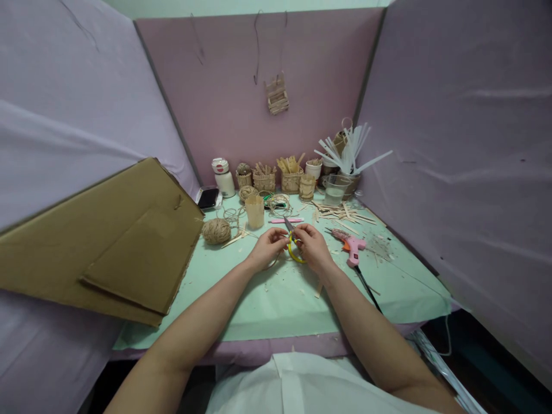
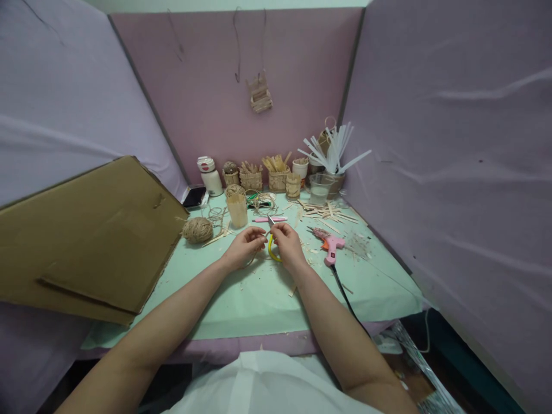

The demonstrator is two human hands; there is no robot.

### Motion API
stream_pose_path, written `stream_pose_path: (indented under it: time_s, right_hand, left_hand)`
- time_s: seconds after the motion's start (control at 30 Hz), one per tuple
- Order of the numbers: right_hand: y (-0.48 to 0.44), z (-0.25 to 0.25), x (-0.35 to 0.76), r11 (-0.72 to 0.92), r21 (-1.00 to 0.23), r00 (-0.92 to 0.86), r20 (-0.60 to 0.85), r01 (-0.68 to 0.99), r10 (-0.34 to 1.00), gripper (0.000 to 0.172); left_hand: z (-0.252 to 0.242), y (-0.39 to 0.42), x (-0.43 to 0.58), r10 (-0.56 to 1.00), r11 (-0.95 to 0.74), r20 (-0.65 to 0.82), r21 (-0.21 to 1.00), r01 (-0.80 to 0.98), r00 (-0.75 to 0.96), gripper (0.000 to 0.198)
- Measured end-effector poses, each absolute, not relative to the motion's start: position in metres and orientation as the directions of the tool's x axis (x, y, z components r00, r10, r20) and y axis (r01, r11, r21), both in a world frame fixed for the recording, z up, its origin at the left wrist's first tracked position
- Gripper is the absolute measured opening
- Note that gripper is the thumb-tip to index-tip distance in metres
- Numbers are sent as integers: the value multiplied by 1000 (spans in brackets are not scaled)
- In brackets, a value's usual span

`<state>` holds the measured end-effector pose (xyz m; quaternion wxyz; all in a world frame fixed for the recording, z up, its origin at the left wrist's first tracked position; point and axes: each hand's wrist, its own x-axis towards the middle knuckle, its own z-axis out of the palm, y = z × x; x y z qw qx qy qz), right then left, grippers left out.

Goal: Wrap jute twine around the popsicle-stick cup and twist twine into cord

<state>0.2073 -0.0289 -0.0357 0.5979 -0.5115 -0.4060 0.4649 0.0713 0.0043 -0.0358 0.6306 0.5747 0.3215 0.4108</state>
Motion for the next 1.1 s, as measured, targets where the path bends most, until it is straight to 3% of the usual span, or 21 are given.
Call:
stream_pose_path:
  time_s: [0.17, 0.33, 0.7, 0.97, 1.1]
  right_hand:
    - [-28, -28, 214, 153, -915, 391, -5, -372, 920, 22]
    - [-26, -22, 230, 260, -775, 485, -69, -576, 872, 26]
    - [-25, -25, 244, 406, -757, 611, 11, -512, 791, 24]
    - [-25, -24, 240, 415, -711, 595, -6, -568, 804, 21]
    - [-28, -21, 237, 398, -704, 561, 0, -588, 828, 23]
  left_hand:
    - [-26, 5, 57, 693, 259, -176, 966, -14, 699, 32]
    - [-9, 18, 34, 577, 234, -286, 955, 181, 765, 27]
    - [1, 49, -11, 809, -111, -156, 906, 409, 567, 15]
    - [-3, 56, -8, 919, -322, 127, 790, 521, 374, 16]
    - [-7, 59, -2, 936, -336, 239, 827, 450, 260, 15]
